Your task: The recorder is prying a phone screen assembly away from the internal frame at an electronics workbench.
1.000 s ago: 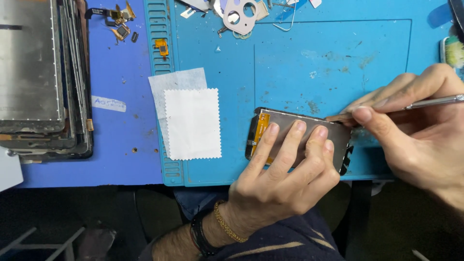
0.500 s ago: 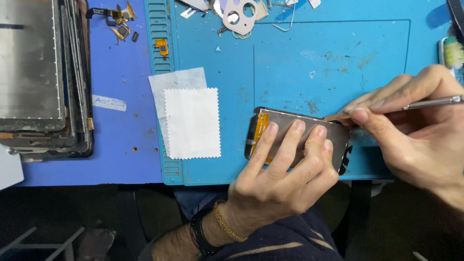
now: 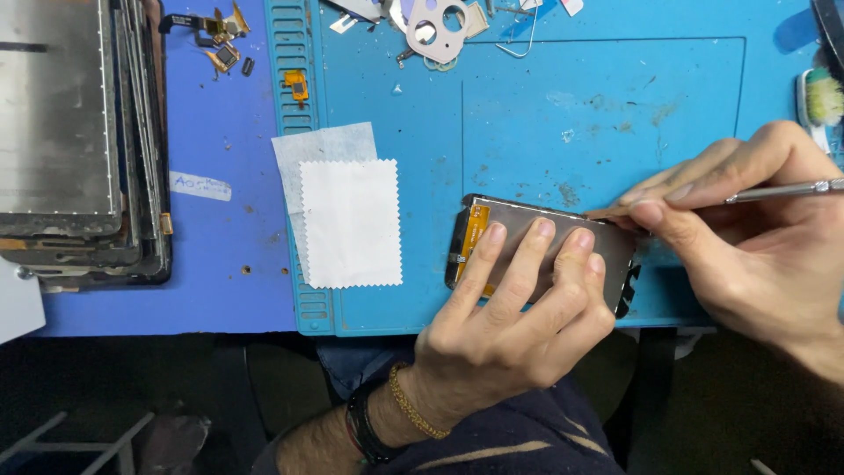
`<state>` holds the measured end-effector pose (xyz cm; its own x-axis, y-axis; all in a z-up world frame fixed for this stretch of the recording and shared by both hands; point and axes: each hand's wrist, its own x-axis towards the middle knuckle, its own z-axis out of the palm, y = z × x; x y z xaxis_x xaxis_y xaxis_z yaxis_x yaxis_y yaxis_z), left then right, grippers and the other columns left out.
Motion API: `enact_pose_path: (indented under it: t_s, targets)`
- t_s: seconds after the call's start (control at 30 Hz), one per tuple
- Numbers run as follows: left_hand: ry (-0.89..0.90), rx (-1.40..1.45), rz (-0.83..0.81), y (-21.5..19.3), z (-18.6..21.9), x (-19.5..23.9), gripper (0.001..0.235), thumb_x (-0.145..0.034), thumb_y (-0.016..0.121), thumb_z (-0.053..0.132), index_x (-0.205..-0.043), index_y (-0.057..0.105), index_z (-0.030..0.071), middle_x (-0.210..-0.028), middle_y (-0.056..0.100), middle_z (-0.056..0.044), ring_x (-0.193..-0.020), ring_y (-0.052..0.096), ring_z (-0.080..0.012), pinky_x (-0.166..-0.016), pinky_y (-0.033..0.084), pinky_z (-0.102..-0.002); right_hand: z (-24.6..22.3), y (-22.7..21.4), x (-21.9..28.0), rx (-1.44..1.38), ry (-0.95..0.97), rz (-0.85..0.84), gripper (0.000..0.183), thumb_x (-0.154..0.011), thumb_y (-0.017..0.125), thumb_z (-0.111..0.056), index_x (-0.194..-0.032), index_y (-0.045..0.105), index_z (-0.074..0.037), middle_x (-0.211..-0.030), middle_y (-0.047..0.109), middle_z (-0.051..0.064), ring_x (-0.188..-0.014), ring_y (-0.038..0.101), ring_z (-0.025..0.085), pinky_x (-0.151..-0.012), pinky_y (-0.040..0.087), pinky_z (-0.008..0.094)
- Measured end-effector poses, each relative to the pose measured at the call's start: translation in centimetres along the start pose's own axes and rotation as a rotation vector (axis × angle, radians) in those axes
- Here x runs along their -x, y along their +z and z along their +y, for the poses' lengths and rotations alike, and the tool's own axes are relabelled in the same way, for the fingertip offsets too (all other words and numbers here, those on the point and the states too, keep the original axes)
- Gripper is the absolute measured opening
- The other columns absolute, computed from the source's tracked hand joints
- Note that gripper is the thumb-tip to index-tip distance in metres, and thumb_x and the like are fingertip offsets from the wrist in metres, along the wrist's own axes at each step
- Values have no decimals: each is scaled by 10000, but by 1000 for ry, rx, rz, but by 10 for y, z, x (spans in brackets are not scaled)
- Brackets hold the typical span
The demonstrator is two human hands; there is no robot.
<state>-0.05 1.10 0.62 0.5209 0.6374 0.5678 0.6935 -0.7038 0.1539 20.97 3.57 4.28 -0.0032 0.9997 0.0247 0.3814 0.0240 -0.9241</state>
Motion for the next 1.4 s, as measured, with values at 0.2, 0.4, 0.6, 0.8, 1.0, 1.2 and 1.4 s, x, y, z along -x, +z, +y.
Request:
enact_pose_path:
  t_s: [0.2, 0.4, 0.6, 0.8, 1.0, 1.2, 1.4]
  targets:
    - [16, -26, 0, 0, 1, -2, 84, -1063, 667, 242, -1111, 694, 179, -1237, 692, 27, -1241, 639, -219, -1083, 540, -413, 9, -2, 2, 44, -112, -26, 257, -984, 697, 104, -970, 467, -11, -902, 684, 192, -941, 747, 252, -873, 653, 352]
    - [-4, 16, -7, 6, 4, 8, 61, -1114, 640, 180, -1144, 688, 158, -1340, 679, 5, -1336, 639, -249, -1173, 521, -454, -3, -10, -3, -64, 5, 95, 156, -946, 606, 28, -950, 468, -45, -882, 645, 71, -876, 735, 151, -846, 662, 303]
    - [17, 31, 12, 4, 2, 8, 142, -1078, 644, 185, -1207, 697, 157, -1334, 682, -15, -1331, 637, -258, -1166, 520, -463, -14, -16, 2, 29, 107, 71, 150, -942, 510, -30, -1056, 606, -52, -1074, 660, 17, -525, 436, 49, -496, 368, 176]
    - [45, 5, 67, 3, 3, 10, 168, -1084, 661, 200, -1224, 705, 120, -1139, 644, -50, -1296, 656, -271, -1154, 543, -471, -15, 6, -2, 603, -204, -121, 393, -745, 887, -91, -1130, 812, -114, -912, 655, 56, -656, 624, 121, -536, 495, 258]
    - [82, 42, 155, 6, 1, 5, 181, -1001, 673, 185, -1152, 721, 96, -1072, 650, -82, -1181, 705, -307, -1039, 591, -486, -15, 12, -9, 358, -204, -74, 173, -680, 816, -1, -837, 778, -63, -825, 708, 8, -707, 708, 122, -577, 620, 244]
    - [41, 99, 114, 7, 2, 6, 179, -988, 673, 152, -1151, 720, 92, -1055, 654, -96, -1173, 717, -301, -1015, 609, -503, -23, 19, -9, 432, -71, -94, 125, -749, 802, -72, -863, 752, -75, -815, 724, 25, -713, 712, 176, -576, 608, 313]
    - [82, 39, 161, 10, 2, 7, 176, -1007, 654, 167, -1151, 722, 94, -1061, 662, -87, -1175, 718, -310, -989, 610, -497, -24, 19, -6, 646, -109, -154, 182, -826, 725, -163, -996, 666, -137, -966, 668, 17, -740, 710, 302, -562, 590, 406]
